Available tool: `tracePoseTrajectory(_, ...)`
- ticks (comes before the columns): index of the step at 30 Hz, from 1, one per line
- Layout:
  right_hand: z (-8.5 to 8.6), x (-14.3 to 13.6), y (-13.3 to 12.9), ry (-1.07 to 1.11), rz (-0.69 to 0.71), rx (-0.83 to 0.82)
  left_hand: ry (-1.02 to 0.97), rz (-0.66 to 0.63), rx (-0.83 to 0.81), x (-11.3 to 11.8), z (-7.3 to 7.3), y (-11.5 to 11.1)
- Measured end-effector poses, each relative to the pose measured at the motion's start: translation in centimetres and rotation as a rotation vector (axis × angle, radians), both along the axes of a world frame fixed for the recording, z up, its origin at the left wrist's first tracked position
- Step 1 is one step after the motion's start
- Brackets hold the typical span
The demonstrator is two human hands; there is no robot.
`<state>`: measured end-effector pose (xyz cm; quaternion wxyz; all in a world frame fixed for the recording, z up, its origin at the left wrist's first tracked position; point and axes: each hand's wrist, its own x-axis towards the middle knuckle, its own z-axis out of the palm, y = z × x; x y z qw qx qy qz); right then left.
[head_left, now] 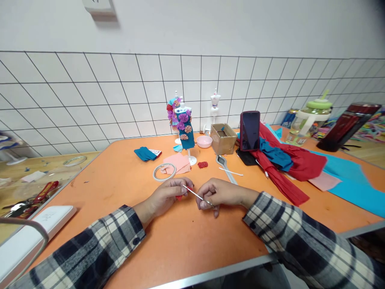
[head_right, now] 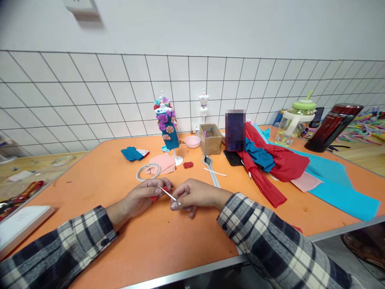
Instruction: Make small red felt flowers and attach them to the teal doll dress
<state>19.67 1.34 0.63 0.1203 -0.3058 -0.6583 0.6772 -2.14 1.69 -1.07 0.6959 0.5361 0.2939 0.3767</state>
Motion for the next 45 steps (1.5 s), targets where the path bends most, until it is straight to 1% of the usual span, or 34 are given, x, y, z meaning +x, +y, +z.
tracePoseTrajectory(5, -0.1, 0.1, 0.1, 0.001, 0.033, -0.043, 0.011, -0.005, -0.008, 0.0, 0.1, 0.0)
tracePoseTrajectory(9, -0.3, 0.2, 0.2, -0.019, 0.023, -0.013, 0.006, -0.012, 0.014, -0.1, 0.0, 0.0)
tracePoseTrajectory(14, -0.4, 0.2, 0.2, 0.023, 0.068, -0.090, 0.012, -0.019, 0.014, -0.1, 0.0, 0.0)
tracePoseTrajectory(18, -0.6, 0.2, 0.3, -0.002, 0.053, -0.048, 0.034, -0.021, 0.046, -0.1, 0.1, 0.0)
tracePoseTrajectory(22, -0.4, 0.2, 0.2, 0.029, 0.106, -0.102, 0.044, -0.038, 0.032, -0.1, 0.1, 0.0)
tracePoseTrajectory(24, -0.4, 0.1, 0.1, 0.024, 0.101, -0.098, 0.036, -0.046, 0.023, -0.1, 0.0, 0.0)
tracePoseTrajectory(29, -0.9, -0.2, 0.4, 0.008, 0.009, -0.020, 0.022, -0.031, 0.014, -0.1, -0.1, 0.0)
tracePoseTrajectory(30, -1.1, -0.2, 0.6, 0.018, -0.028, -0.006, 0.015, -0.014, 0.012, 0.0, -0.1, 0.0)
tracePoseTrajectory(32, -1.3, -0.2, 1.0, 0.012, -0.162, 0.046, -0.012, 0.051, -0.020, 0.1, -0.2, 0.1)
tracePoseTrajectory(34, -1.3, 0.1, 1.6, -0.064, -0.330, 0.173, -0.047, 0.137, -0.078, 0.2, -0.3, 0.2)
tracePoseTrajectory(36, -1.2, 0.6, 2.2, -0.216, -0.456, 0.411, -0.085, 0.201, -0.145, 0.2, -0.4, 0.4)
tracePoseTrajectory(37, -1.1, 0.9, 2.4, -0.309, -0.489, 0.545, -0.102, 0.224, -0.175, 0.2, -0.5, 0.5)
tracePoseTrajectory(38, -1.0, 1.2, 2.7, -0.399, -0.497, 0.654, -0.118, 0.244, -0.201, 0.2, -0.5, 0.6)
tracePoseTrajectory(39, -1.0, 1.4, 2.9, -0.483, -0.487, 0.721, -0.130, 0.259, -0.221, 0.2, -0.5, 0.6)
tracePoseTrajectory(40, -1.1, 1.7, 3.0, -0.556, -0.462, 0.743, -0.141, 0.268, -0.233, 0.2, -0.6, 0.7)
tracePoseTrajectory(42, -1.4, 2.0, 3.1, -0.642, -0.403, 0.701, -0.156, 0.267, -0.239, 0.1, -0.5, 0.7)
tracePoseTrajectory(45, -1.8, 2.3, 3.2, -0.638, -0.354, 0.591, -0.146, 0.223, -0.230, 0.0, -0.5, 0.7)
